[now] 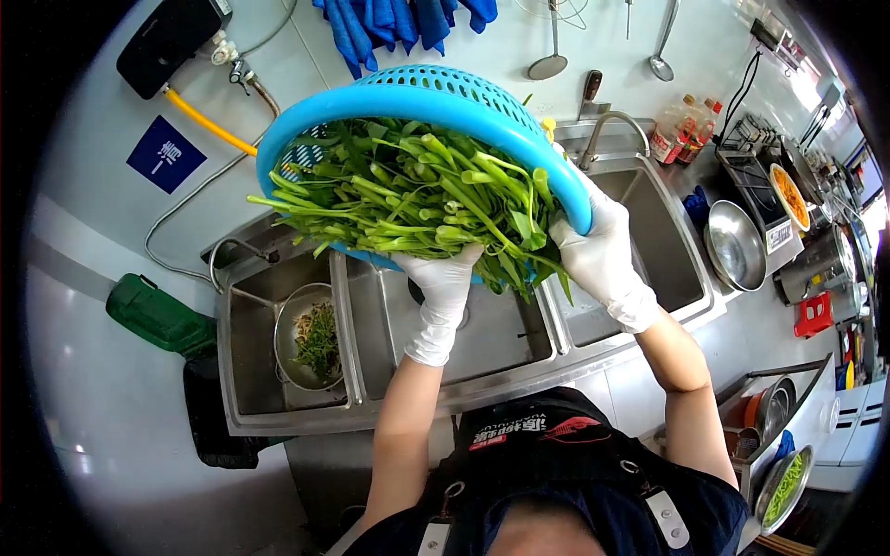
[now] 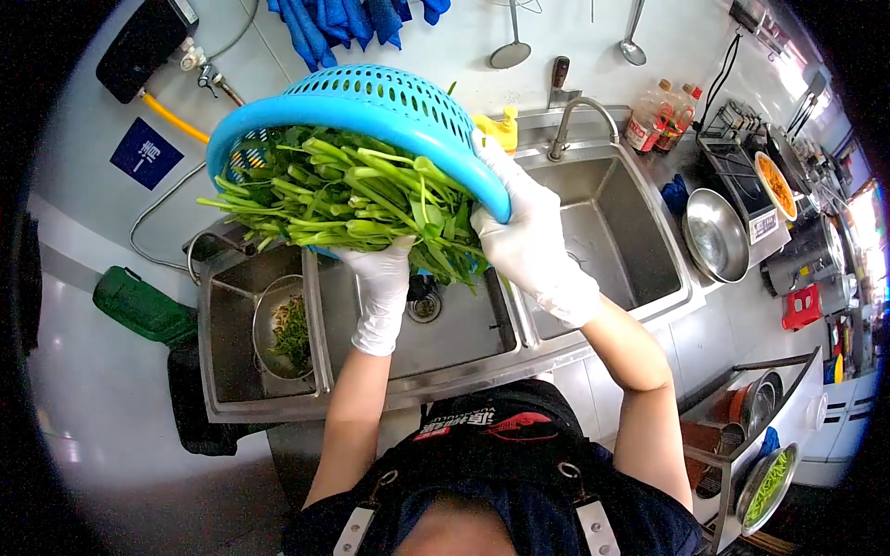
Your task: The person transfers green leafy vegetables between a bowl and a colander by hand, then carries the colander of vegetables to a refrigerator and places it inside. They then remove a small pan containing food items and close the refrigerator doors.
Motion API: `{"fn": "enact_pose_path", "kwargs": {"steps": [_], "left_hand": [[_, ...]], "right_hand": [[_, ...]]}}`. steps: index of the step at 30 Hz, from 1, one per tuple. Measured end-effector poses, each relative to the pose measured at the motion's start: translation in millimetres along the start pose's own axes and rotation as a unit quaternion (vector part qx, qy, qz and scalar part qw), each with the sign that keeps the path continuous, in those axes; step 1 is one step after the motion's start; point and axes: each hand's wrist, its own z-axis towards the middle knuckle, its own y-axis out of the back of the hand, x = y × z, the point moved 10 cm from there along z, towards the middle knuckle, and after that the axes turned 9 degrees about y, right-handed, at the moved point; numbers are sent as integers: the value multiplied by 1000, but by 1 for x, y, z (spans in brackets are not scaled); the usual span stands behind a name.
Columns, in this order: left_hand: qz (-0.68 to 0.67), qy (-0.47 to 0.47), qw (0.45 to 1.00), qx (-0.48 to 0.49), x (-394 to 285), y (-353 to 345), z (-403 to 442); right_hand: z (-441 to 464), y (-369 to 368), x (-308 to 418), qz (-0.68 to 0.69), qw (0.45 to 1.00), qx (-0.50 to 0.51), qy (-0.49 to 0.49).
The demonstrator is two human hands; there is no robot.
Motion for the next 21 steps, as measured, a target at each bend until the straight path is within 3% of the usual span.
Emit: {"fn": "enact_pose_path", "kwargs": {"steps": [6,9,16,20,21], "left_hand": [[43,21,999,-11,-2,7,-2],[81,-35,996,12,-8,7,-5],[45,-54,997,11,-17,3,-5],[97,-72,993,12,-30,-5,-6],[12,-9,1000,7,-12,4,-3]], "right_hand": [[1,-2,5,-20,1000,19,-1],[0,-4,6,-11,1000,23,-15],[3,-4,17,-13,999,25,23],[4,-5,20,-36,998,29,41],[4,-5,20,-40,998,32,33]]}}
